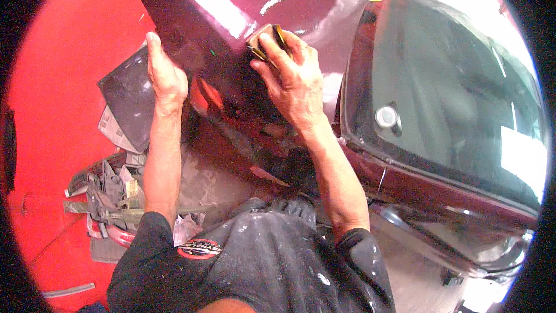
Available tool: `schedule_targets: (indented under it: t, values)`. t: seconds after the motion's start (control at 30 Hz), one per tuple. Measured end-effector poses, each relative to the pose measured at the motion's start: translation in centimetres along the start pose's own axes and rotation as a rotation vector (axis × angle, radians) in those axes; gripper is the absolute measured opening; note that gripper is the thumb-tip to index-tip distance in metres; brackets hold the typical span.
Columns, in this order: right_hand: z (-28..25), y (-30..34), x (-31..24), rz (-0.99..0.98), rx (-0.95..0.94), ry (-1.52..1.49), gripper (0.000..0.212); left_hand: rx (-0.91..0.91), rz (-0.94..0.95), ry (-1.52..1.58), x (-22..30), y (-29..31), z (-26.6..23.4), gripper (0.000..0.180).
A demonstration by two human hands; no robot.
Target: The person sands a maroon car fender with a sanding block, repeatedly rubbing the surface and occasionally touching it with the left hand to check smoothness. The task is performed in a workshop with a red floor and scattered debris.
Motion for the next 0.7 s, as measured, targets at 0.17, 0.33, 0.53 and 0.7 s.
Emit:
schedule_targets:
  t: [0.17,0.33,0.53,0.7]
  values:
    - [1.1,-0.8,1.0,-0.030,-0.049,-0.015,0.052,0.234,0.024,-0.202,-1.8,1.0,-0.1,0.080]
    - [1.1,-0.8,1.1,-0.077,-0.080,0.013,0.052,0.271,-0.046,-0.140,-1.9,0.9,0.9,0.084]
    - [0.9,0.1,1.2,-0.083,-0.105,-0.007,0.051,0.367,-0.095,-0.195,-2.4,1.2,0.4,0.086]
    - [1.9,-3.0,1.1,-0.076,-0.086,0.042,0.050,0.378,-0.122,-0.196,-2.2,1.5,0.7,0.083]
Point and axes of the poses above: each hand's wrist, its own y-axis away from the middle knuckle, its own z-axis out of the palm, x = y × z, the point moved 6 cm from there along -y, towards the middle knuckle, and after that the axes turned 2 degrees about x, right-handed, at the moved point
